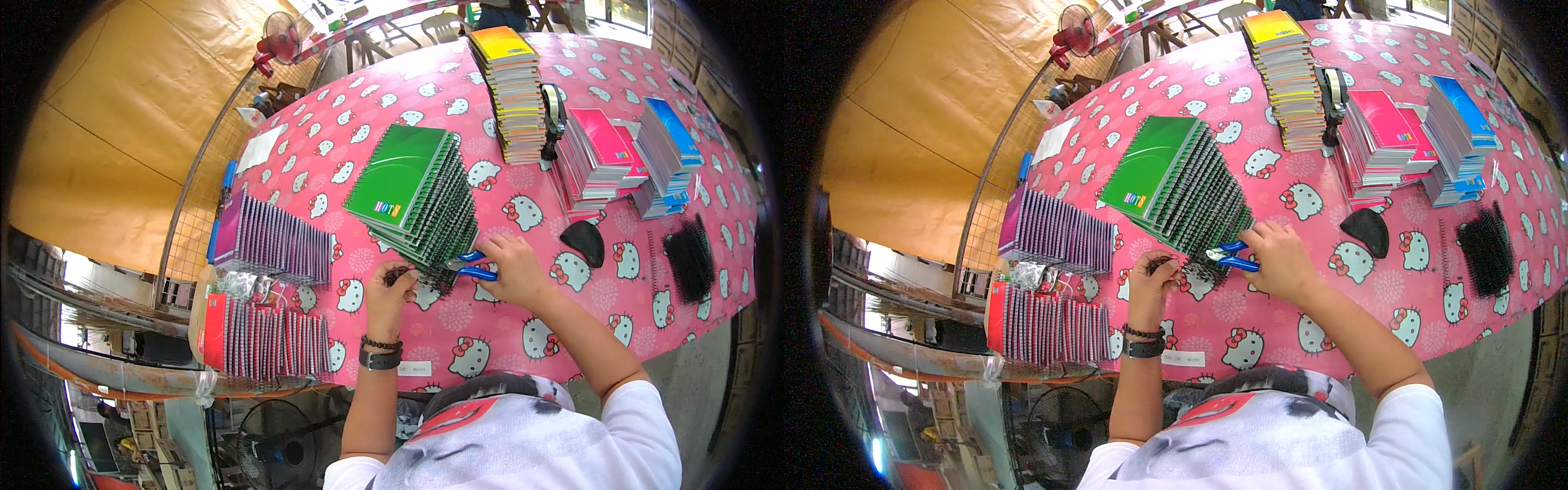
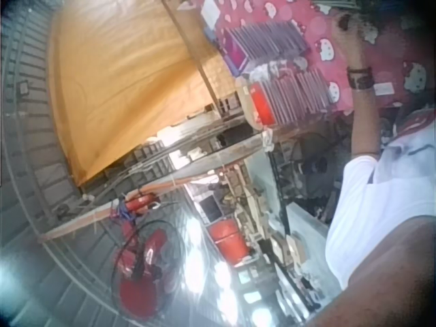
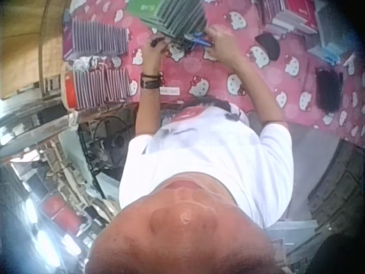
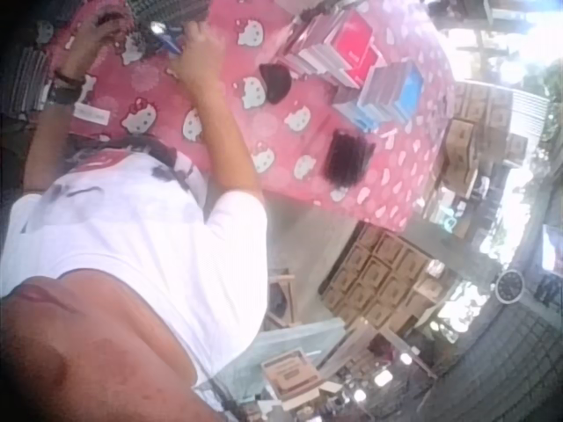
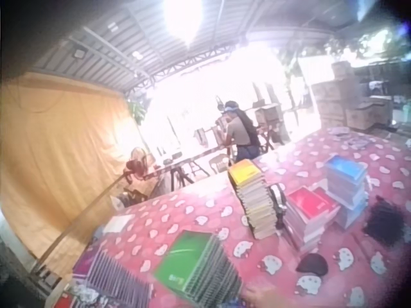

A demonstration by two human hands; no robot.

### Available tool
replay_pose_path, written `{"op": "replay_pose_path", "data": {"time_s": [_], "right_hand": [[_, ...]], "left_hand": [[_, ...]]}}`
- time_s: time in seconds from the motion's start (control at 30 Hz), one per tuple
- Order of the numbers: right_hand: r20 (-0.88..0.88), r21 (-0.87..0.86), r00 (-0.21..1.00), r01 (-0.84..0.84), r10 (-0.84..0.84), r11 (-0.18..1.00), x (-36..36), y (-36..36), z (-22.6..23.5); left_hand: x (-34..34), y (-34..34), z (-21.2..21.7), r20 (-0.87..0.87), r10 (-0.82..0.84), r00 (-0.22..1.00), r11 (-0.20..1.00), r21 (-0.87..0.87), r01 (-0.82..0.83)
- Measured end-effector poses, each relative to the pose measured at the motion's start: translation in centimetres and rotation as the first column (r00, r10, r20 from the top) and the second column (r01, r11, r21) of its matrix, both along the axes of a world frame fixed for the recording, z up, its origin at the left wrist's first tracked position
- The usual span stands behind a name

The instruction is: The person uses blue shears to trim excess spiral binding material from a stack of green notebooks. The person handles one stack at a time on a table, aligning the notebooks and then cutting the plastic coil ends.

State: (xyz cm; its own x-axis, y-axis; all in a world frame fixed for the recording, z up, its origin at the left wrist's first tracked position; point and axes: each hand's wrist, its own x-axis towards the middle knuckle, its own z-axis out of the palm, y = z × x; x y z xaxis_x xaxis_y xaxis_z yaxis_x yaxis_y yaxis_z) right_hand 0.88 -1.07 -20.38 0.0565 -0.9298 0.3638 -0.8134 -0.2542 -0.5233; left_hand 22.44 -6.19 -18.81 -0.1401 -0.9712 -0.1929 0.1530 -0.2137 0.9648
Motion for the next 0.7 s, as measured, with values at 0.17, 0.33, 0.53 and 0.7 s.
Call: {"op": "replay_pose_path", "data": {"time_s": [0.17,0.33,0.53,0.7], "right_hand": [[-0.043,-0.05,0.999,-0.011,0.009,0.999,0.4,-0.2,-0.1],[0.029,0.13,0.999,-0.018,0.014,0.991,0.7,-0.3,0.0],[0.003,-0.08,1.0,-0.009,0.009,0.997,0.0,-0.2,-1.0],[-0.054,-0.035,0.998,-0.026,0.024,0.999,0.4,-0.2,-0.9]], "left_hand": [[-0.9,0.4,-0.3,0.092,-0.113,0.989,0.992,-0.041,0.117],[-0.9,0.5,-0.5,0.181,-0.115,0.977,0.988,-0.084,0.132],[-0.2,0.3,-1.3,0.157,-0.103,0.982,0.991,-0.073,0.115],[-0.6,0.4,-1.1,0.253,-0.123,0.96,0.981,-0.114,0.156]]}}
